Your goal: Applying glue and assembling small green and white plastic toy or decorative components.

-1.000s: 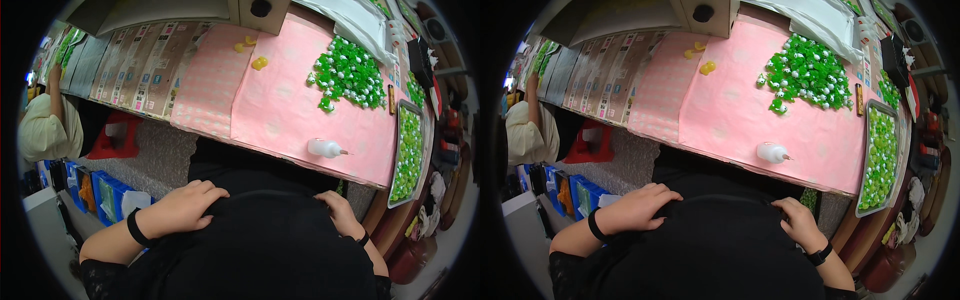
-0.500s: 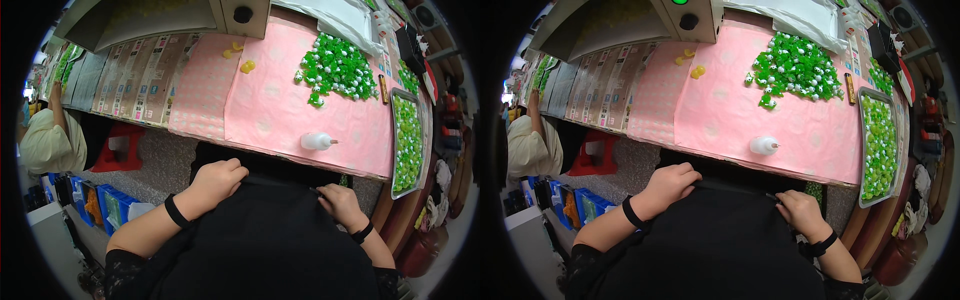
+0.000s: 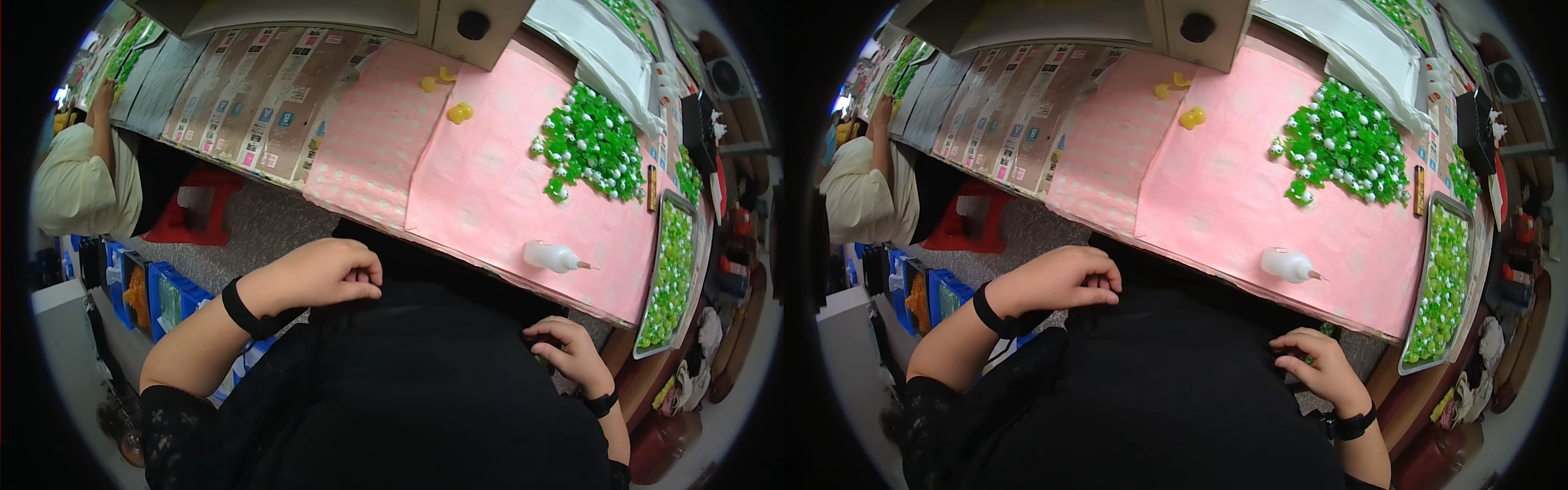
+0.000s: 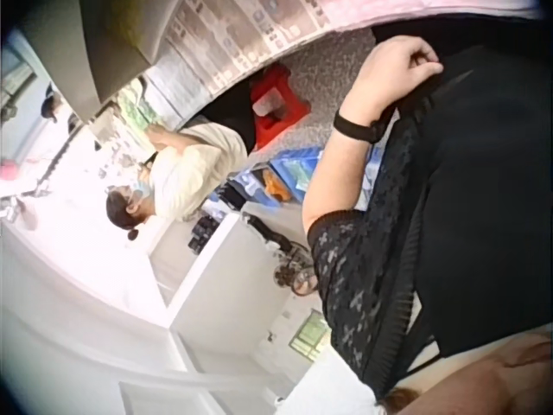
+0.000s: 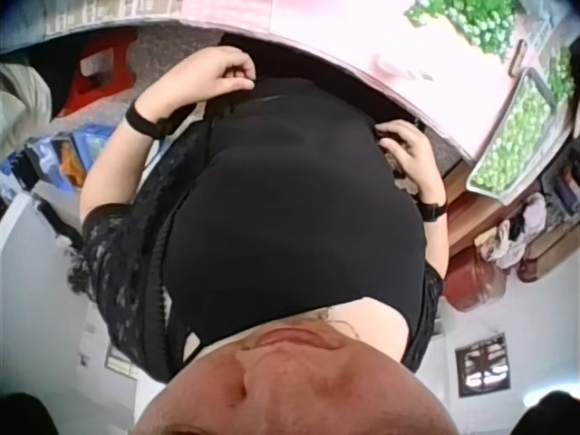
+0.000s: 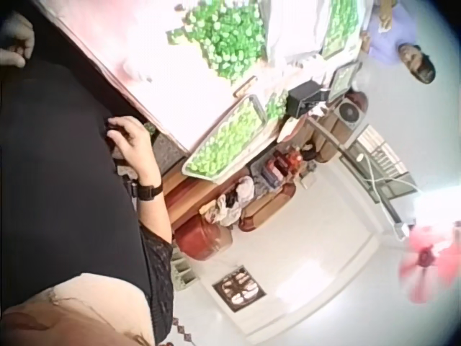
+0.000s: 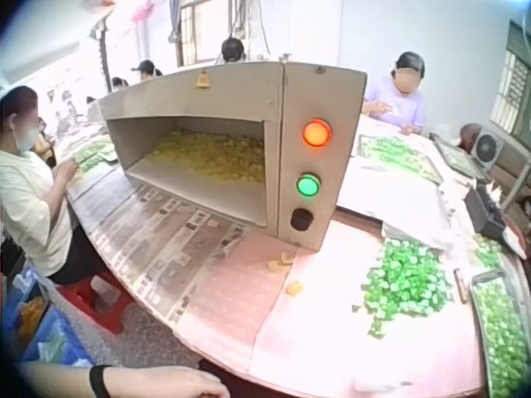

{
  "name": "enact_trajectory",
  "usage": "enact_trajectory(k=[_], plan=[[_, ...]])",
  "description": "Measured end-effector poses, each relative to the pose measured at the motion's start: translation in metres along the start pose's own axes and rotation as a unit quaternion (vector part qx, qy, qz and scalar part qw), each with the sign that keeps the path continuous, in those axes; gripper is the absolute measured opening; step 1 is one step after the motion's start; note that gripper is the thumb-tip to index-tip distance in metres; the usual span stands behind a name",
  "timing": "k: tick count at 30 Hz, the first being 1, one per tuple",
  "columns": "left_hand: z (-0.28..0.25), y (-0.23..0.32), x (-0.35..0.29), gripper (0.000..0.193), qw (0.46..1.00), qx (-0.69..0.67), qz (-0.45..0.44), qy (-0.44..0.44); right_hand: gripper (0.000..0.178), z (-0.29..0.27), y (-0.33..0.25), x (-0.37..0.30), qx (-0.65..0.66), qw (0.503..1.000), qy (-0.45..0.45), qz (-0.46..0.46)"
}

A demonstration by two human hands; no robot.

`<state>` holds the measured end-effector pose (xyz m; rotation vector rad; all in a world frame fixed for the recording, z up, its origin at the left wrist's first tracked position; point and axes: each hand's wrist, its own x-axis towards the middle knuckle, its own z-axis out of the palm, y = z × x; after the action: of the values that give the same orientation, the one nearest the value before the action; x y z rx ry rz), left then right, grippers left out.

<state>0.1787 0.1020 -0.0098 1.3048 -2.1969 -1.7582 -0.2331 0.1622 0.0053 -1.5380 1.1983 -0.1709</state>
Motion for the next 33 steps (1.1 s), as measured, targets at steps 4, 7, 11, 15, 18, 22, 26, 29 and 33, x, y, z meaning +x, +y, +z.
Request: enact_trajectory(k=[4, 7, 11, 15, 18, 22, 26, 29, 33], plan=[[-0.019, 0.005, -0.002, 0.022, 0.996, 0.083, -0.021, 0.01, 0.026, 0.003, -0.003, 0.009, -0.018, 0.999, 0.016, 0.04], [-0.058, 0.049, 0.002, 0.022, 0.998, -0.01, -0.005, -0.058, 0.027, -0.009, -0.012, 0.01, -0.021, 0.998, 0.04, 0.049], [-0.103, 0.077, 0.02, 0.021, 0.995, -0.021, 0.089, 0.029, 0.02, -0.035, -0.038, 0.001, 0.053, 0.99, 0.029, 0.129], [-0.129, 0.095, 0.031, 0.015, 0.992, -0.104, 0.001, 0.068, 0.018, -0.039, -0.035, -0.007, 0.088, 0.974, 0.184, 0.102], [-0.136, 0.083, 0.041, 0.014, 0.989, -0.062, -0.011, 0.134, 0.034, -0.034, -0.025, -0.001, 0.112, 0.953, 0.28, -0.01], [-0.135, 0.05, 0.069, 0.022, 0.958, 0.101, 0.046, 0.263, 0.067, -0.022, -0.026, 0.022, 0.007, 0.947, 0.303, -0.104], [-0.135, 0.035, 0.097, 0.027, 0.896, 0.186, 0.1, 0.391, 0.07, -0.02, -0.032, 0.044, -0.021, 0.95, 0.274, -0.147], [-0.129, 0.049, 0.117, 0.03, 0.889, 0.198, 0.086, 0.404, 0.067, -0.021, -0.031, 0.055, -0.034, 0.947, 0.253, -0.197], [-0.122, 0.056, 0.129, 0.032, 0.903, 0.209, 0.001, 0.375, 0.059, -0.025, -0.032, 0.068, -0.018, 0.95, 0.218, -0.223]])
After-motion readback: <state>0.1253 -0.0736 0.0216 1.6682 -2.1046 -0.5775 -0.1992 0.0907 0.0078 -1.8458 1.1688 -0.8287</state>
